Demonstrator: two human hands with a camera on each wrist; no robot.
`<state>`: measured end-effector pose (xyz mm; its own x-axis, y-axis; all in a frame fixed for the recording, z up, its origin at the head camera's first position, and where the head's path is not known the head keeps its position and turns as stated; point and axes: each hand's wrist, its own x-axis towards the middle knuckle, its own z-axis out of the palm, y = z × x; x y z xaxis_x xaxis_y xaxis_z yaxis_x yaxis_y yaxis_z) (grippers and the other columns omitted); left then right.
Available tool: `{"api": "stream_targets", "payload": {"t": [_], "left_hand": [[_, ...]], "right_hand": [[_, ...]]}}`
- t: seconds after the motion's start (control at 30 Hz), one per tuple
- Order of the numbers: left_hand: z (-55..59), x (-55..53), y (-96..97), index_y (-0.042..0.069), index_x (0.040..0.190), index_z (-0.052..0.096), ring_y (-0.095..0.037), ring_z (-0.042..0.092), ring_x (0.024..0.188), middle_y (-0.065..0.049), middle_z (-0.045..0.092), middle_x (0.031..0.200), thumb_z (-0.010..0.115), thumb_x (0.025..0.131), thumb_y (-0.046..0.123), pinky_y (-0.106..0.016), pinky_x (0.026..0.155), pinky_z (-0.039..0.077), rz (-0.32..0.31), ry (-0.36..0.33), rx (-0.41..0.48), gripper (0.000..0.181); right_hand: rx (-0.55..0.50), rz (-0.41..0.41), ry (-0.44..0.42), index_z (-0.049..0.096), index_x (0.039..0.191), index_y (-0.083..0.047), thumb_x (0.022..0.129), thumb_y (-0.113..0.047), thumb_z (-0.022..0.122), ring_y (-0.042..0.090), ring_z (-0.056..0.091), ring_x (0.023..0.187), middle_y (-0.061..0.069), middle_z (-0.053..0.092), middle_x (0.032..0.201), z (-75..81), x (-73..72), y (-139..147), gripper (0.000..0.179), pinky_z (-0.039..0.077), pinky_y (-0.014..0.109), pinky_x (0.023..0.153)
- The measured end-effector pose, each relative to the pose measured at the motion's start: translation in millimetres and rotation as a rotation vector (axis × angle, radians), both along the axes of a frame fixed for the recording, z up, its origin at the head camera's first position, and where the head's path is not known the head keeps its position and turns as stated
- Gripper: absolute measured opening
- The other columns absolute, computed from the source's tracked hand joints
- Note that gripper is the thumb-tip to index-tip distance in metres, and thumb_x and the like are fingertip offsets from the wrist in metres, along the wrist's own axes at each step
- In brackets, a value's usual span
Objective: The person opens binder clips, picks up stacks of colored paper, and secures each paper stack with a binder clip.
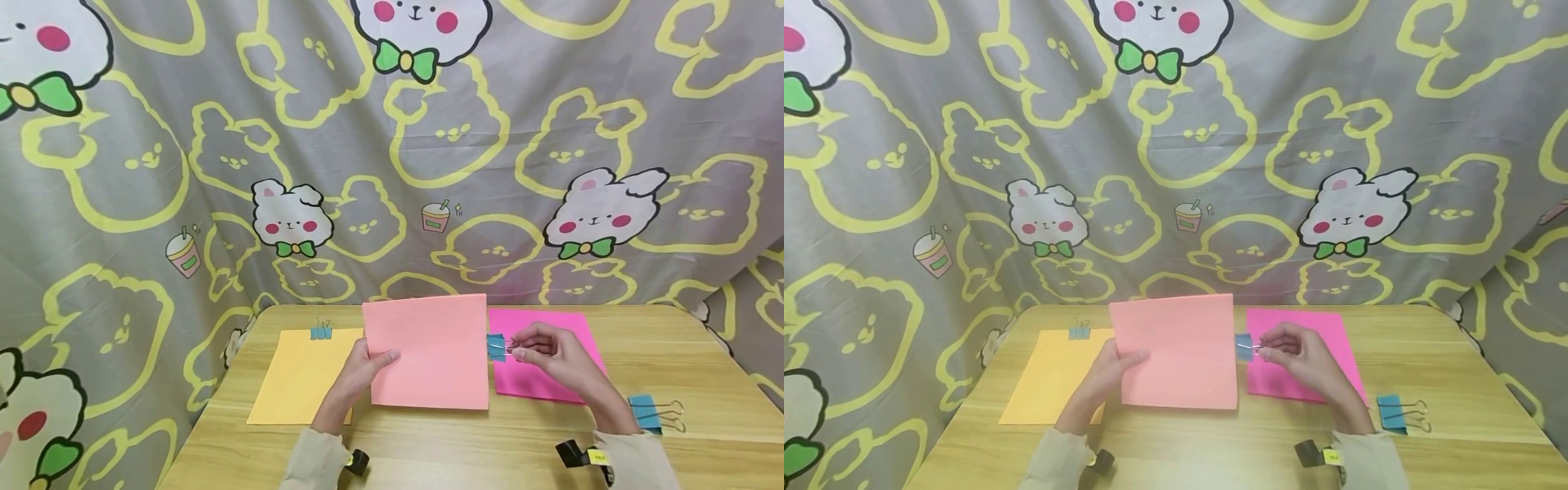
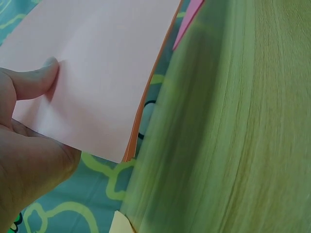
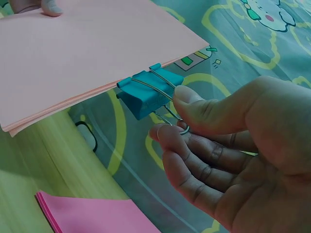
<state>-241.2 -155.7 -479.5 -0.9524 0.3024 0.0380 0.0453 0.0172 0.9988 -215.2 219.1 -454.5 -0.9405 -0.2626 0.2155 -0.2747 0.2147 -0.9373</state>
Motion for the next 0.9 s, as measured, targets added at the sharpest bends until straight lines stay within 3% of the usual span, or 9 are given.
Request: {"api": "stream_targets", "payload": {"t": [0.2,0.9], "left_hand": [[0.6,0.3,0.9,-0.008,0.124,0.057,-0.018,0.067,0.087,-0.012,0.069,0.103,0.065,0.097,0.002,-0.033,0.077,0.056,-0.004,0.000,-0.007,0.029],[-0.6,1.6,5.4,-0.006,0.128,0.057,-0.019,0.068,0.089,-0.012,0.070,0.106,0.066,0.097,0.003,-0.033,0.079,0.056,-0.017,-0.013,0.021,0.033]], "right_hand": [[-0.006,0.000,0.001,0.063,0.113,0.014,0.093,0.002,0.072,0.017,0.074,0.091,0.026,0.070,0.106,-1.1,-0.1,-3,0.025,0.060,0.033,0.077],[0.028,0.022,-0.014,0.064,0.118,0.010,0.094,-0.008,0.074,0.026,0.072,0.096,0.018,0.072,0.108,-4.8,-3.1,-14,0.031,0.058,0.029,0.081]]}}
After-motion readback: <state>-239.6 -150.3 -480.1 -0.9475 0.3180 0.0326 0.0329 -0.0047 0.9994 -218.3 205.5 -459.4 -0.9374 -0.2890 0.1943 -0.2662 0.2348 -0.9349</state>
